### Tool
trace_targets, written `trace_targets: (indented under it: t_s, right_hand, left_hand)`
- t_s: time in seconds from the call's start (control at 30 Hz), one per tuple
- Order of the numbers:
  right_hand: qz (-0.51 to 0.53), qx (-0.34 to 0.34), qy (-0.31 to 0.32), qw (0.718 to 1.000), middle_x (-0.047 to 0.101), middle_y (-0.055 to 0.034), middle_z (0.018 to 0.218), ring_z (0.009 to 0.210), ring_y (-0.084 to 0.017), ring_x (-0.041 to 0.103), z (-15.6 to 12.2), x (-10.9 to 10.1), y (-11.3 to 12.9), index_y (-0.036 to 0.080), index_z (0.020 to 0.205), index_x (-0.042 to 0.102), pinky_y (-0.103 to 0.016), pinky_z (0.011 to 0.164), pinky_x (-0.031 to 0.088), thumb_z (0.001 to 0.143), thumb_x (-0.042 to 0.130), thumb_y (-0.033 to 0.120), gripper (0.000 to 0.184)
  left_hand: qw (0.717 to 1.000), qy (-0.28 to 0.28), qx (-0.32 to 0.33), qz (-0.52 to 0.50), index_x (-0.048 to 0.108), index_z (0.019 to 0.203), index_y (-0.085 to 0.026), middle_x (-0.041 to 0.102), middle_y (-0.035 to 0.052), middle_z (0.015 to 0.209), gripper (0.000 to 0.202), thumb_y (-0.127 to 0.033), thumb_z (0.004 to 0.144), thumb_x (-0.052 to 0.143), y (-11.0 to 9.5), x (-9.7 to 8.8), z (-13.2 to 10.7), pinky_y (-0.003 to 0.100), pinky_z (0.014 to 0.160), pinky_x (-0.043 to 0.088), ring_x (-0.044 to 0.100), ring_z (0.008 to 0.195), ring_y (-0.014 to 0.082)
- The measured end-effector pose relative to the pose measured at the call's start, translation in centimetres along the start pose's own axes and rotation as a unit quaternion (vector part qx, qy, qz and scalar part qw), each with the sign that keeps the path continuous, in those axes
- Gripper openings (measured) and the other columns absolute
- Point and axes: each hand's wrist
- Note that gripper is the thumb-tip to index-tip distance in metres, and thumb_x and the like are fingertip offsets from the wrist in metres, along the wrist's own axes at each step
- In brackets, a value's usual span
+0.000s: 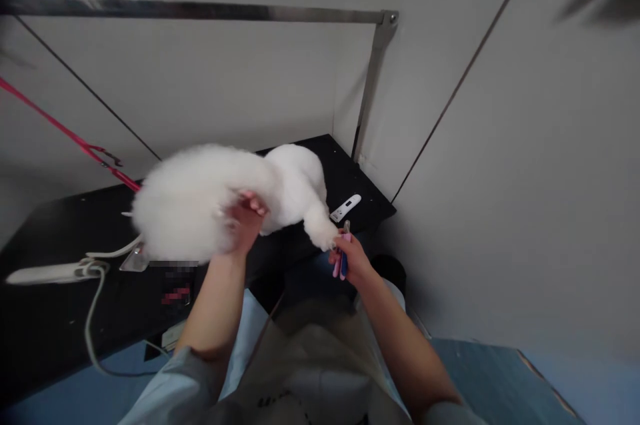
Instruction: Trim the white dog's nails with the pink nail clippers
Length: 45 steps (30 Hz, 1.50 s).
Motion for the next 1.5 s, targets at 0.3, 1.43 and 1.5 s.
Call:
trace_targets:
  t_s: [0.3, 1.43, 1.5]
  right_hand:
    - [0.039, 0.078, 0.036, 0.996, 0.042, 0.0092, 0.048, 0.039, -0.003, 0.032, -1.0, 2.0, 0.5, 0.021, 0.07, 0.044, -0.017, 0.04, 0.033, 0.058, 0.07, 0.026, 0.029]
    - [0.435, 0.249, 0.192, 0.844, 0.047, 0.0094, 0.054, 0.042, -0.002, 0.045, 1.0, 2.7, -0.1, 0.02, 0.071, 0.036, -0.015, 0.046, 0.043, 0.074, 0.058, 0.017, 0.022]
    - [0.452, 0.254, 0.205, 0.83, 0.046, 0.0092, 0.054, 0.043, -0.002, 0.045, 1.3, 2.4, -0.2, 0.02, 0.068, 0.033, -0.015, 0.047, 0.043, 0.073, 0.058, 0.016, 0.026]
  left_hand:
    - [0.945, 0.064, 0.253, 0.198, 0.063, 0.086, -0.02, 0.065, 0.0044, 0.085, 0.009, -0.021, 0.077, 0.061, 2.6, 4.7, -9.7, 0.032, 0.07, 0.051, 0.06, 0.081, 0.0161]
    - [0.837, 0.243, 0.403, 0.28, 0.057, 0.11, -0.017, 0.068, 0.0059, 0.1, 0.031, -0.035, 0.088, 0.046, 5.5, 2.6, -0.4, 0.038, 0.1, 0.033, 0.057, 0.103, 0.0171]
    - [0.819, 0.261, 0.409, 0.306, 0.058, 0.11, -0.019, 0.067, 0.0051, 0.103, 0.03, -0.034, 0.087, 0.046, 6.4, 2.6, 0.2, 0.04, 0.105, 0.026, 0.055, 0.107, 0.0183]
Point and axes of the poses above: each hand's wrist, its own z-axis towards the middle knuckle, its own x-axis out of the palm, y = z × x
